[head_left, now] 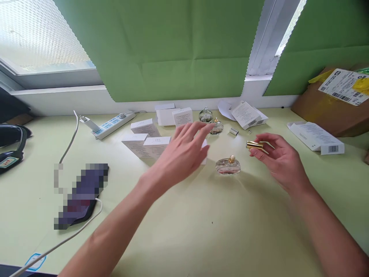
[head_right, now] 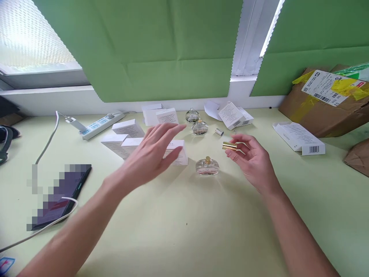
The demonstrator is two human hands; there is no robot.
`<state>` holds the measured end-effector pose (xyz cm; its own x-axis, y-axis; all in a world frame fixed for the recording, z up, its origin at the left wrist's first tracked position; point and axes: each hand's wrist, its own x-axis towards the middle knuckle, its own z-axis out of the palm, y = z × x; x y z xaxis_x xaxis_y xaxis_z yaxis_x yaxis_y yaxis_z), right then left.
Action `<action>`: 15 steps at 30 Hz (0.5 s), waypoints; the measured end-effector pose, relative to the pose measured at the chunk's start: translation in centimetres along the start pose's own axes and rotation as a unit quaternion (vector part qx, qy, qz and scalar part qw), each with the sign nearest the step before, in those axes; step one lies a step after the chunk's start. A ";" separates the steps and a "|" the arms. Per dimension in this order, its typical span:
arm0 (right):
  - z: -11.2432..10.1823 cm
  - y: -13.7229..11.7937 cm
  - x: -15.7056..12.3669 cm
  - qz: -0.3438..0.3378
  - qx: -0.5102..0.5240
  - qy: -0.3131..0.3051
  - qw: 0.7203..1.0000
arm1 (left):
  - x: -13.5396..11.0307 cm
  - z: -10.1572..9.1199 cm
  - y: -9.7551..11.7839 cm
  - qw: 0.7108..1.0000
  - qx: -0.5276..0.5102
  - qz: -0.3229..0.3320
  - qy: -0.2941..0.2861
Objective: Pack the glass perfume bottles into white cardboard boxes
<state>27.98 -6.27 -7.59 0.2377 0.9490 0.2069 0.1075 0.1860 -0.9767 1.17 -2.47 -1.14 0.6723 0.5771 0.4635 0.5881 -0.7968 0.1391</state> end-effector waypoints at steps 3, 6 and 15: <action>0.1 0.3 -0.1 -0.004 0.041 0.019 0.999 | -0.2 3.4 3.0 0.971 -0.166 -0.006 0.171; 0.0 0.8 -0.1 0.004 0.042 0.013 0.999 | -1.5 7.8 5.0 0.954 -0.228 -0.006 0.193; -0.2 -0.1 -0.9 -0.040 -0.069 -0.036 0.996 | -3.4 12.5 4.4 0.926 -0.332 -0.154 0.088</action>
<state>27.97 -7.22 -7.63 0.1544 0.9491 0.2747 0.2563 0.2300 -0.9388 7.10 -5.64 -13.06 0.3997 0.8041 0.4402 0.2938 -0.5672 0.7694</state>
